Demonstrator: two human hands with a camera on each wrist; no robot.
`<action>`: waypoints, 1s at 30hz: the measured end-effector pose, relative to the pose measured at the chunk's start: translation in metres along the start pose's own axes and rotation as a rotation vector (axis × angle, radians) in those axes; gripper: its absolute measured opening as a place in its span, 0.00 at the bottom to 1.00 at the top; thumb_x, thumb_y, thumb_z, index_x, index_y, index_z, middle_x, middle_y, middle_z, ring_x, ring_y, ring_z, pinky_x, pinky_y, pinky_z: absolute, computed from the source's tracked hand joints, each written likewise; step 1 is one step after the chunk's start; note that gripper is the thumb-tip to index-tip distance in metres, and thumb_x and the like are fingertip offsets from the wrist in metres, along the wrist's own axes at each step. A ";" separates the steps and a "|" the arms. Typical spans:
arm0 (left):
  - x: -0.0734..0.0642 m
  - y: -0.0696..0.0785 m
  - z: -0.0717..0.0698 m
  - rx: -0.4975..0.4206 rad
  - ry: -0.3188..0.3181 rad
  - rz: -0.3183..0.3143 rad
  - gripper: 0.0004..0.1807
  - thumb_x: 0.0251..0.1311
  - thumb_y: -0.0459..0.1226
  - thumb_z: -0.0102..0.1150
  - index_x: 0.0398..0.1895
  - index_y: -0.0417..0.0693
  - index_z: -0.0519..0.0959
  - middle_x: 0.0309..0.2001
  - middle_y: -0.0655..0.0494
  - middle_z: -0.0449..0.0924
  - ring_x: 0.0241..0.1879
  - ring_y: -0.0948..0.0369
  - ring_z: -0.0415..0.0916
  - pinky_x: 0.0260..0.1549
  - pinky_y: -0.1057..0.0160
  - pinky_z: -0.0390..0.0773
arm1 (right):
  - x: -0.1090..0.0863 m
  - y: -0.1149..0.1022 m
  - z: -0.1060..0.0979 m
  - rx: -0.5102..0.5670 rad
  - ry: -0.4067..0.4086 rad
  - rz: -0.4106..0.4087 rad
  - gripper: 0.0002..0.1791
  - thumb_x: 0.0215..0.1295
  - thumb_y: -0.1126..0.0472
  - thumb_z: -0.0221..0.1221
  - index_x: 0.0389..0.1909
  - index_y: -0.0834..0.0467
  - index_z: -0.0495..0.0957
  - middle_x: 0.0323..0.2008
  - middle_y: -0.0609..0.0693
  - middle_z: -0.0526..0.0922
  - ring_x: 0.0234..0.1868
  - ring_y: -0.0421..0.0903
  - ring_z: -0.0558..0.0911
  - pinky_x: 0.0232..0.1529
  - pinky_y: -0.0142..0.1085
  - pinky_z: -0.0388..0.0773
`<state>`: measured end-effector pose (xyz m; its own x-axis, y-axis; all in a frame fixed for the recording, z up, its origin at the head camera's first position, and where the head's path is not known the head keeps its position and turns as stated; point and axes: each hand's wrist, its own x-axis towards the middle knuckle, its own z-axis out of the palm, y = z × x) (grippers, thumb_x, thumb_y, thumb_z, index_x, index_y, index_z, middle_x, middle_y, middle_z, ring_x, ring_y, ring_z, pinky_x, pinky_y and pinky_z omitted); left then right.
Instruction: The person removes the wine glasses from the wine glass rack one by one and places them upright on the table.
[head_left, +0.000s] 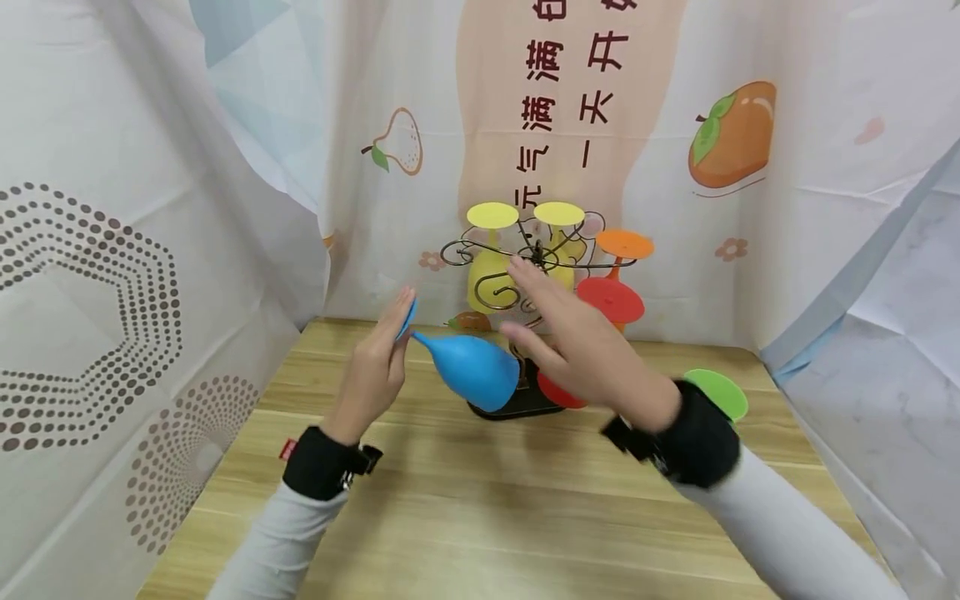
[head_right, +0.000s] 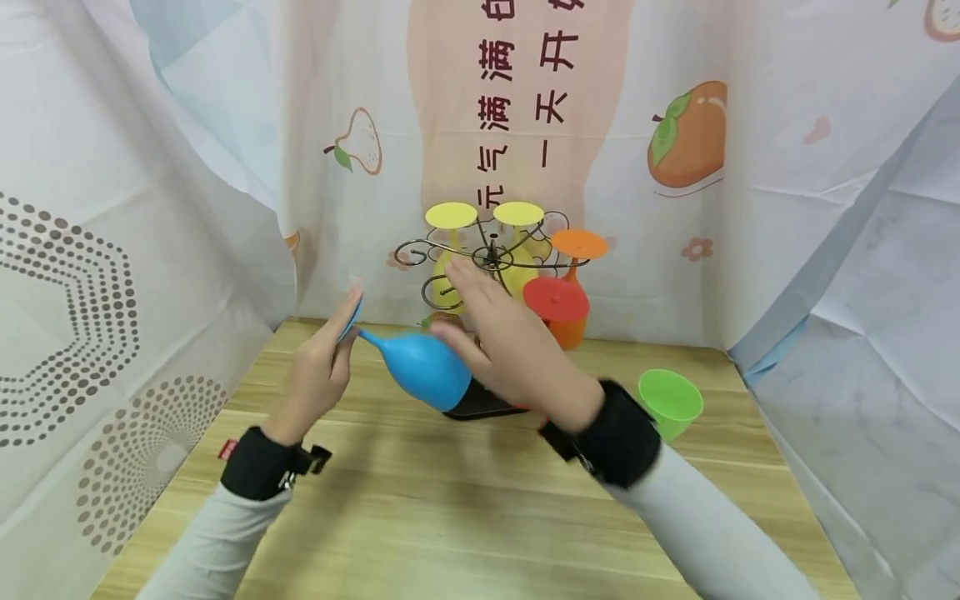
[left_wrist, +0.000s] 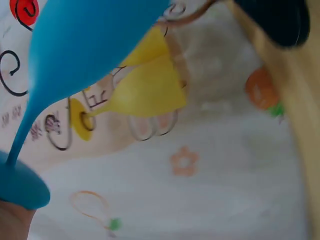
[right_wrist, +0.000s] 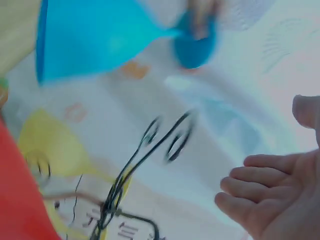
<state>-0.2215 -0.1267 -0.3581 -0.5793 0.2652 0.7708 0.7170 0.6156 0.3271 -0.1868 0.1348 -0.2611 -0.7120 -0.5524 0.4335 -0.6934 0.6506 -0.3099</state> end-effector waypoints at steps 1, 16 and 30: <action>-0.008 -0.001 0.002 -0.016 0.037 -0.044 0.26 0.66 0.30 0.40 0.68 0.44 0.56 0.65 0.42 0.62 0.62 0.56 0.59 0.55 0.53 0.70 | -0.013 -0.004 0.001 0.025 0.041 -0.026 0.37 0.64 0.47 0.52 0.70 0.50 0.49 0.70 0.49 0.55 0.68 0.43 0.53 0.63 0.48 0.63; -0.080 0.072 0.051 -0.537 0.175 -0.621 0.21 0.68 0.31 0.36 0.64 0.34 0.60 0.63 0.39 0.62 0.62 0.55 0.59 0.59 0.57 0.62 | -0.127 0.008 0.110 0.631 0.191 0.491 0.28 0.54 0.54 0.64 0.55 0.59 0.71 0.51 0.57 0.78 0.49 0.48 0.77 0.48 0.46 0.77; -0.097 0.076 0.079 -0.707 -0.063 -0.587 0.28 0.66 0.35 0.45 0.69 0.46 0.53 0.68 0.51 0.55 0.65 0.59 0.54 0.62 0.53 0.58 | -0.138 0.013 0.086 0.464 0.235 0.505 0.16 0.50 0.58 0.66 0.39 0.59 0.76 0.32 0.49 0.81 0.31 0.41 0.77 0.29 0.36 0.78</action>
<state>-0.1419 -0.0465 -0.4511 -0.9304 0.1065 0.3508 0.3591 0.0725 0.9305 -0.1073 0.1749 -0.3973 -0.9513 -0.0821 0.2973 -0.2992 0.4799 -0.8248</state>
